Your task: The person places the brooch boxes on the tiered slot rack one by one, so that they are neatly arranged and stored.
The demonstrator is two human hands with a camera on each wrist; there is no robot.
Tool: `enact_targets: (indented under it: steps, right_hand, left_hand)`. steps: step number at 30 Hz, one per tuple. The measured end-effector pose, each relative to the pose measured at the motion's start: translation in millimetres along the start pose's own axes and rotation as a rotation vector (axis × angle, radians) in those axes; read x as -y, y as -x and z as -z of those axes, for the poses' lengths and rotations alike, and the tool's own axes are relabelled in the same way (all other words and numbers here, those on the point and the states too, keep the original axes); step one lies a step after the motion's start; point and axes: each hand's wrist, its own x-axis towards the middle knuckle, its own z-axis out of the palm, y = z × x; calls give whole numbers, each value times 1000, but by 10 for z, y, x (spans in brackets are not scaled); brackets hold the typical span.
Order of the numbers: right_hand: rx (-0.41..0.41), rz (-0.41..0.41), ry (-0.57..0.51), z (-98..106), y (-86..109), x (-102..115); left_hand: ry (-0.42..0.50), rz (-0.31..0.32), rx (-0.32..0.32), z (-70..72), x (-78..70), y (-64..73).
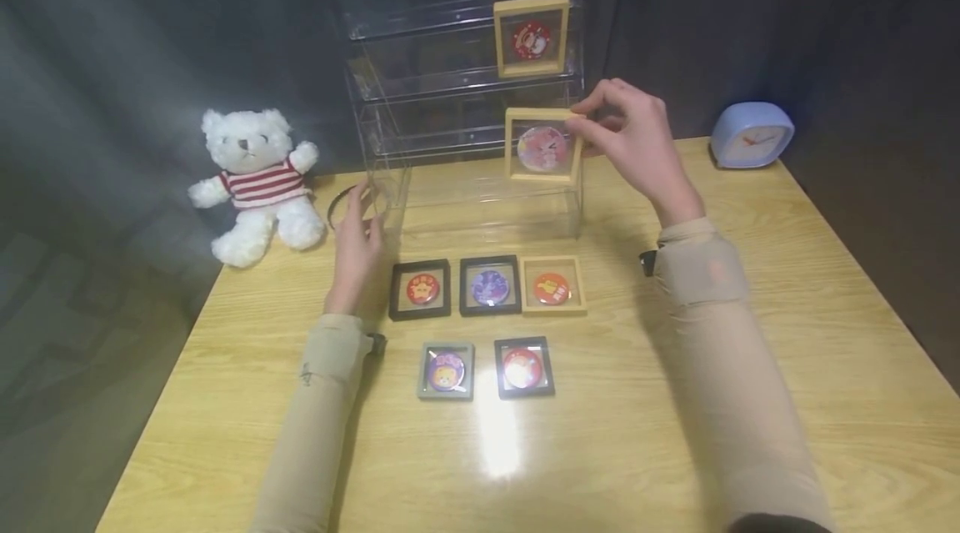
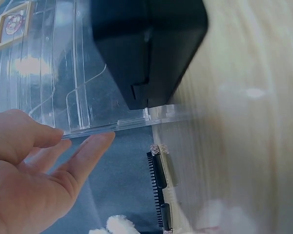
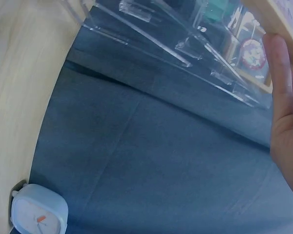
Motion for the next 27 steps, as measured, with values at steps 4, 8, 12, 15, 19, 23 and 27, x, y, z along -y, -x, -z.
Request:
enact_targets:
  steps: [4, 8, 12, 15, 19, 23, 27]
  right_hand:
    - [0, -14, 11, -37, -67, 42]
    - [-1, -23, 10, -81, -141, 84]
    - [-7, -19, 21, -131, -231, 154]
    - [-4, -13, 31, -173, -305, 213]
    - [-5, -16, 40, -243, -384, 272]
    - [-18, -23, 57, -303, -444, 316]
    - [-25, -17, 78, -338, -513, 373]
  left_hand:
    - [6, 38, 12, 7, -6, 1]
    - [11, 55, 20, 11, -10, 15]
    - [21, 62, 20, 9, -6, 29]
    - [24, 60, 13, 3, 2, 28]
    - [22, 51, 7, -3, 2, 17]
    - [22, 45, 9, -2, -9, 7]
    - [20, 42, 8, -2, -12, 1]
